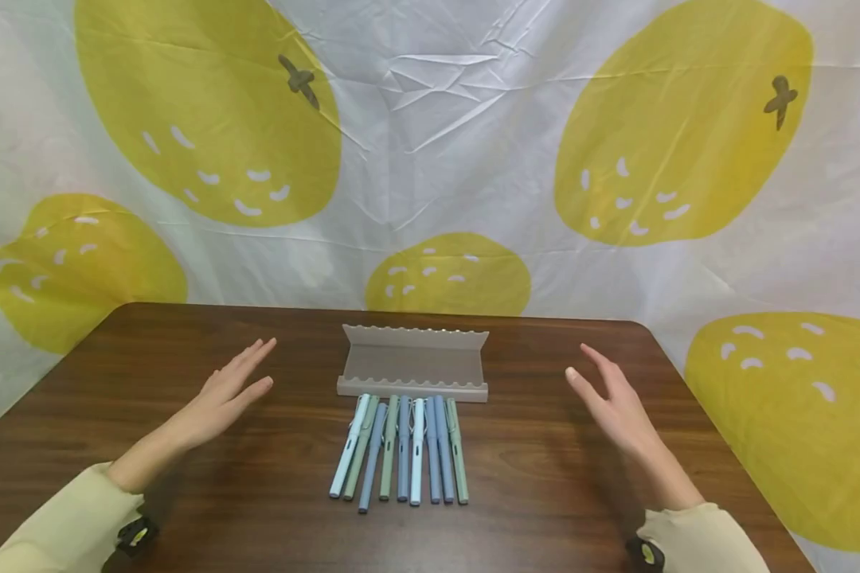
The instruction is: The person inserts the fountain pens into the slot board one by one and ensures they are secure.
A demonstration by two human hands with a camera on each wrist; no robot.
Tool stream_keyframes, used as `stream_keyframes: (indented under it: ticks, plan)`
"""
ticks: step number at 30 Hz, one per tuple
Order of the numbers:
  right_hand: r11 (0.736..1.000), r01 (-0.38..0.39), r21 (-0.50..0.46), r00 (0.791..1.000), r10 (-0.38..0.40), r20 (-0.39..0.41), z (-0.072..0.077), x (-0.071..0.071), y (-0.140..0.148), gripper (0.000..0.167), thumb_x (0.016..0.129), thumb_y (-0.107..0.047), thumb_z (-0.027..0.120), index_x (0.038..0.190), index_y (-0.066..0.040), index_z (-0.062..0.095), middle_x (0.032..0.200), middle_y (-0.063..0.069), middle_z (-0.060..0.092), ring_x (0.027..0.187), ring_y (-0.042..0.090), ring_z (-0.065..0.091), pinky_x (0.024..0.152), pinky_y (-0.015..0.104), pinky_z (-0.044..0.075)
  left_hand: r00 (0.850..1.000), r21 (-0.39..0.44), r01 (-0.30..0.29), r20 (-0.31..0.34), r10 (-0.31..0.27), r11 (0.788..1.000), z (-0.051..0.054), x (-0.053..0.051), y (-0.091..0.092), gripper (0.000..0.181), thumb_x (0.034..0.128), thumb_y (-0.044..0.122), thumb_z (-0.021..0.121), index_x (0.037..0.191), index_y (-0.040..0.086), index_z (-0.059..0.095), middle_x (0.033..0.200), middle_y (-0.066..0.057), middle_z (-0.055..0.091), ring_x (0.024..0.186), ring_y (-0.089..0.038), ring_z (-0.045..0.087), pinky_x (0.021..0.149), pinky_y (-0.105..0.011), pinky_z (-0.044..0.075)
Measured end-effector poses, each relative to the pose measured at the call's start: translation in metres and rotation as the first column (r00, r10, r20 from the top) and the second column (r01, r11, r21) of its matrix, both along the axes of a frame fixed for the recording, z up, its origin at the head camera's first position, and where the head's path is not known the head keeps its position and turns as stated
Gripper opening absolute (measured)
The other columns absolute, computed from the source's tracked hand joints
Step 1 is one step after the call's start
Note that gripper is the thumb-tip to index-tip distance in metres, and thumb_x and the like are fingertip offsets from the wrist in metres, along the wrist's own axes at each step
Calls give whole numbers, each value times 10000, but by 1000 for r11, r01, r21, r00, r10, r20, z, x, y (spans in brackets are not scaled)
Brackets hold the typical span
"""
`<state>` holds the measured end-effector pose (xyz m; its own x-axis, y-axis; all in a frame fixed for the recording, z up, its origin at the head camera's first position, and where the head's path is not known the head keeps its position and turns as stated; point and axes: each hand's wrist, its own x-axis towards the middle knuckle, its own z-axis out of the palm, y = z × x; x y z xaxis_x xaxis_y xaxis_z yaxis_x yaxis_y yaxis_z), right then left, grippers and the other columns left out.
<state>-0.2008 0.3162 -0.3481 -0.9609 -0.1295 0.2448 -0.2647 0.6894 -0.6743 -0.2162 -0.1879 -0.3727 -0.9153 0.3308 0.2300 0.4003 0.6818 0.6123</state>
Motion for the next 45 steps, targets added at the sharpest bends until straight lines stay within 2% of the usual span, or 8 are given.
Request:
stream_keyframes:
  ticks: [4, 10, 19, 27, 35, 40, 45]
  plan:
    - [996, -23, -85, 999, 26, 41, -4, -2, -7, 541, 951, -315, 375, 1381, -31, 212, 1343, 242, 282, 1196, 413, 268, 868, 580, 266, 999, 27, 37, 8, -37, 999, -2, -3, 8, 566, 933, 382, 390, 1417, 187, 171, 1443, -138, 110, 1291, -340, 80, 922, -629, 67]
    - [986, -49, -158, 991, 68, 114, -14, -5, -18, 528, 958, -323, 353, 1360, -1, 238, 1300, 265, 327, 1152, 393, 340, 859, 538, 333, 997, 84, 75, 27, -78, 994, -6, -6, 20, 557, 936, 372, 394, 1410, 154, 198, 1433, -159, 129, 1279, -351, 122, 928, -607, 156]
    - [969, -72, -235, 977, 117, 180, -26, -10, -40, 512, 951, -329, 379, 1336, -4, 292, 1225, 262, 417, 1098, 372, 416, 821, 496, 378, 995, 76, 101, 5, -102, 992, -12, -9, 35, 546, 932, 353, 414, 1395, 119, 241, 1410, -189, 185, 1269, -347, 173, 940, -581, 183]
    - [961, -90, -262, 954, 159, 255, -32, -14, -57, 519, 932, -360, 415, 1316, -20, 332, 1208, 222, 456, 1065, 335, 466, 786, 420, 415, 994, 56, 110, -20, -109, 992, -14, -13, 48, 556, 921, 353, 442, 1380, 88, 274, 1395, -183, 238, 1264, -325, 209, 956, -539, 205]
    - [960, -105, -260, 937, 183, 297, -38, -16, -75, 494, 912, -328, 476, 1270, 3, 395, 1162, 202, 506, 953, 277, 548, 716, 359, 444, 990, 44, 132, -46, -130, 990, -16, -17, 57, 556, 908, 330, 479, 1377, 101, 286, 1385, -175, 261, 1254, -317, 237, 948, -531, 231]
    - [963, -146, -229, 937, 208, 280, -42, -19, -85, 458, 903, -256, 509, 1246, 32, 416, 1062, 188, 557, 856, 249, 579, 656, 339, 457, 988, 28, 136, -78, -134, 990, -16, -20, 62, 557, 898, 293, 509, 1371, 91, 295, 1369, -162, 295, 1244, -293, 267, 956, -492, 250]
    - [962, -195, -189, 937, 240, 255, -46, -23, -94, 438, 875, -217, 560, 1208, 43, 447, 923, 121, 595, 746, 228, 580, 581, 312, 461, 986, 1, 143, -86, -142, 990, -13, -25, 69, 558, 896, 302, 510, 1372, 101, 297, 1372, -150, 297, 1241, -277, 276, 959, -468, 262]
